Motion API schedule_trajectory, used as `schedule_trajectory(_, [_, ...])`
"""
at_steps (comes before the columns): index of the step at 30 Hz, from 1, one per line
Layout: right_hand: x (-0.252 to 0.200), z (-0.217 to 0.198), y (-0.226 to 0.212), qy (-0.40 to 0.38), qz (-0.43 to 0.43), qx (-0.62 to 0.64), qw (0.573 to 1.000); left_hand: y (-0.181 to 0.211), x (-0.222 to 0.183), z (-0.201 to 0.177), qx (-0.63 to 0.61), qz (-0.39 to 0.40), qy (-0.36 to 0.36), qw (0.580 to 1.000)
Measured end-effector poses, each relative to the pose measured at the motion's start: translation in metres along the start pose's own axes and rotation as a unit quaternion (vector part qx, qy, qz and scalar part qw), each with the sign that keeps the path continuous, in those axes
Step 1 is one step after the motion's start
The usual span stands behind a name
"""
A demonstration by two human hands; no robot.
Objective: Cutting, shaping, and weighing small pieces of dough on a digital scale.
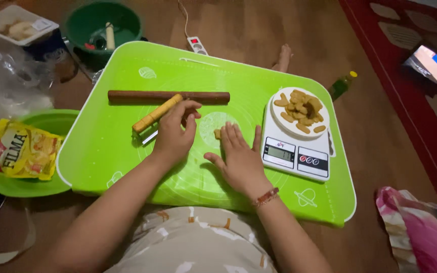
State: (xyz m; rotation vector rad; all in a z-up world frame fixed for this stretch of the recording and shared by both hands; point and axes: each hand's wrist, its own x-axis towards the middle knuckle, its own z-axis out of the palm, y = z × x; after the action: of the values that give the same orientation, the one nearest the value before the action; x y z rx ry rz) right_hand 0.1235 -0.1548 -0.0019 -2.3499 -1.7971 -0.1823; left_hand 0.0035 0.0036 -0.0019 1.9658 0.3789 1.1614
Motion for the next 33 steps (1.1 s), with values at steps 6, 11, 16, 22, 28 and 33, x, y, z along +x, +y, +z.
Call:
schedule_trajectory(6, [-0.001,-0.015,-0.003,-0.050,0.038,0.022,0.998,0.004,-0.002,0.000,0.000,-0.013,-0.007,1.000])
schedule_trajectory(11, [0.000,-0.011,-0.012,-0.099,0.026,0.005,0.995,0.005,-0.004,-0.002,0.008,0.004,0.005,1.000])
schedule_trajectory(16, [0.001,0.002,-0.009,-0.047,-0.002,0.025,0.999,0.008,-0.001,-0.003,0.012,-0.022,-0.008,1.000])
schedule_trajectory(22, [0.008,0.003,-0.009,-0.075,-0.001,0.028,0.997,0.003,-0.003,-0.001,0.017,-0.021,-0.009,1.000])
schedule_trajectory(28, [0.006,0.017,-0.006,-0.073,-0.037,0.038,0.996,-0.005,-0.006,0.001,-0.005,0.024,0.005,1.000])
schedule_trajectory(33, [0.014,-0.011,0.045,-0.077,-0.006,0.233,0.969,0.005,0.003,-0.005,-0.027,0.036,0.042,0.998])
